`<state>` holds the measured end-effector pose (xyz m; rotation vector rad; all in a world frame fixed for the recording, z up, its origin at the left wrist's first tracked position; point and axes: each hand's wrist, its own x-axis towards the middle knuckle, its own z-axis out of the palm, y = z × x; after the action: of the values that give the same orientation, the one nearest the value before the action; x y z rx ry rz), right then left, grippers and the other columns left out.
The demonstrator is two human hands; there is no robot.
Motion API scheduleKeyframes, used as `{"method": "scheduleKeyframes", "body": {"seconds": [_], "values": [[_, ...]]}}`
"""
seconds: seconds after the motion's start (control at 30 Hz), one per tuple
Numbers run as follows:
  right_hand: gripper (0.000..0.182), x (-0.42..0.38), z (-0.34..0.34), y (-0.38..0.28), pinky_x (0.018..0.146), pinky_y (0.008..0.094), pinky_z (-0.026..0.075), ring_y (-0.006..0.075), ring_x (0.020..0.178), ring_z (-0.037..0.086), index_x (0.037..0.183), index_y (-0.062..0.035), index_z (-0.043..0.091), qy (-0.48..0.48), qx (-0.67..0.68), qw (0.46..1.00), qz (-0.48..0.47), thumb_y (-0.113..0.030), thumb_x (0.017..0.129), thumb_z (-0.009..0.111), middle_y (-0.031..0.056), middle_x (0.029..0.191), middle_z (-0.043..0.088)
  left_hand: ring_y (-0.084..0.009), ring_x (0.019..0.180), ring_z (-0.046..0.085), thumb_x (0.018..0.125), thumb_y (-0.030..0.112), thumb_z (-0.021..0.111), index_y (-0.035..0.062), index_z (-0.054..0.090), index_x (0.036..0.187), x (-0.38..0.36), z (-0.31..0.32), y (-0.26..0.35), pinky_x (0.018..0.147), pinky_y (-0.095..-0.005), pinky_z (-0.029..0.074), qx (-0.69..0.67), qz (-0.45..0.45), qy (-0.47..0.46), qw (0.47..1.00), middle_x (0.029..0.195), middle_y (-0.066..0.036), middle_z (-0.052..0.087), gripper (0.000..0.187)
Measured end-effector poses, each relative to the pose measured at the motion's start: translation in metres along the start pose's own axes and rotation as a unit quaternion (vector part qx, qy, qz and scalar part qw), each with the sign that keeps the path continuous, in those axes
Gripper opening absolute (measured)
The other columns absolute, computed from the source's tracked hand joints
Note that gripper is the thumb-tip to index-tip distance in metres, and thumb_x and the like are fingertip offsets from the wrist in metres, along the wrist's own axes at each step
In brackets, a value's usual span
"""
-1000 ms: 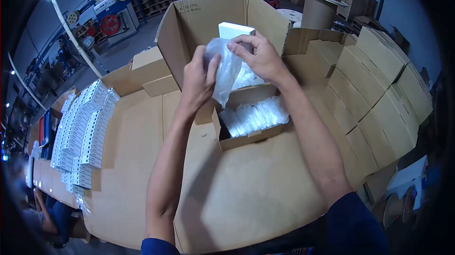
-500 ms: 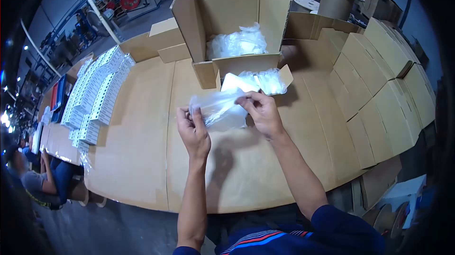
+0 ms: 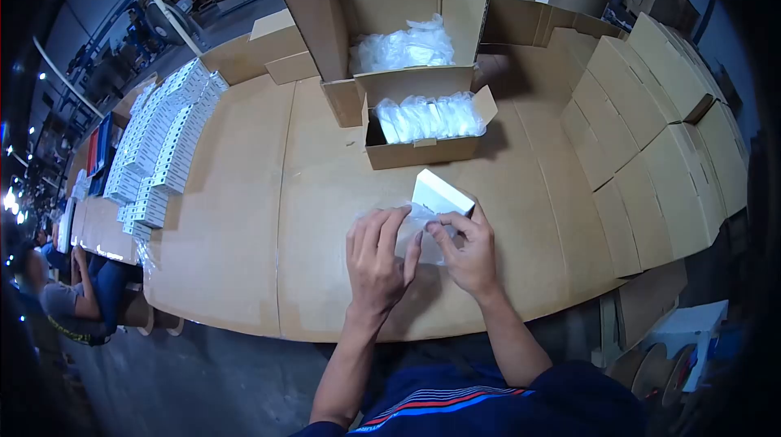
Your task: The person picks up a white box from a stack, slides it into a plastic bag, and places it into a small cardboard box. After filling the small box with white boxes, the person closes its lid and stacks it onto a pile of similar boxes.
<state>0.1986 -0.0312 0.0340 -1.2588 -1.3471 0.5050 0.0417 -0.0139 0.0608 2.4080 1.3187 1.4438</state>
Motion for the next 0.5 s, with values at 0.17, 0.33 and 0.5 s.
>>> {"method": "scheduleKeyframes", "body": {"seconds": [0.17, 0.33, 0.5], "values": [[0.015, -0.012, -0.011, -0.013, 0.087, 0.0401, 0.054, 0.0308, 0.097, 0.068, 0.095, 0.0033, 0.074, -0.064, -0.041, 0.997, -0.01, -0.006, 0.085, 0.08, 0.0199, 0.13, 0.061, -0.0309, 0.087, 0.066, 0.091, 0.006, 0.072, 0.0028, 0.068, 0.107, -0.015, 0.011, -0.009, 0.077, -0.0398, 0.052, -0.07, -0.04, -0.074, 0.994, 0.091, -0.014, 0.068, 0.017], [0.014, -0.017, -0.021, -0.018, 0.093, 0.0367, 0.053, 0.0301, 0.111, 0.065, 0.089, 0.0058, 0.07, -0.157, -0.039, 0.985, 0.067, -0.003, 0.085, 0.079, 0.0204, 0.131, 0.061, -0.0177, 0.056, 0.064, 0.097, 0.005, 0.066, 0.001, 0.069, 0.104, -0.003, 0.008, -0.019, 0.052, -0.0316, 0.048, -0.103, -0.07, -0.069, 0.99, 0.067, -0.011, 0.064, 0.008], [0.017, -0.023, -0.016, -0.006, 0.087, 0.0368, 0.053, 0.0316, 0.104, 0.066, 0.092, 0.0061, 0.071, -0.089, -0.025, 0.995, 0.041, -0.008, 0.086, 0.079, 0.0195, 0.128, 0.062, -0.0085, 0.066, 0.059, 0.106, 0.012, 0.058, -0.0002, 0.065, 0.111, 0.007, -0.004, -0.037, 0.062, -0.0239, 0.049, -0.277, -0.262, 0.061, 0.923, 0.074, -0.002, 0.061, 0.015]]}}
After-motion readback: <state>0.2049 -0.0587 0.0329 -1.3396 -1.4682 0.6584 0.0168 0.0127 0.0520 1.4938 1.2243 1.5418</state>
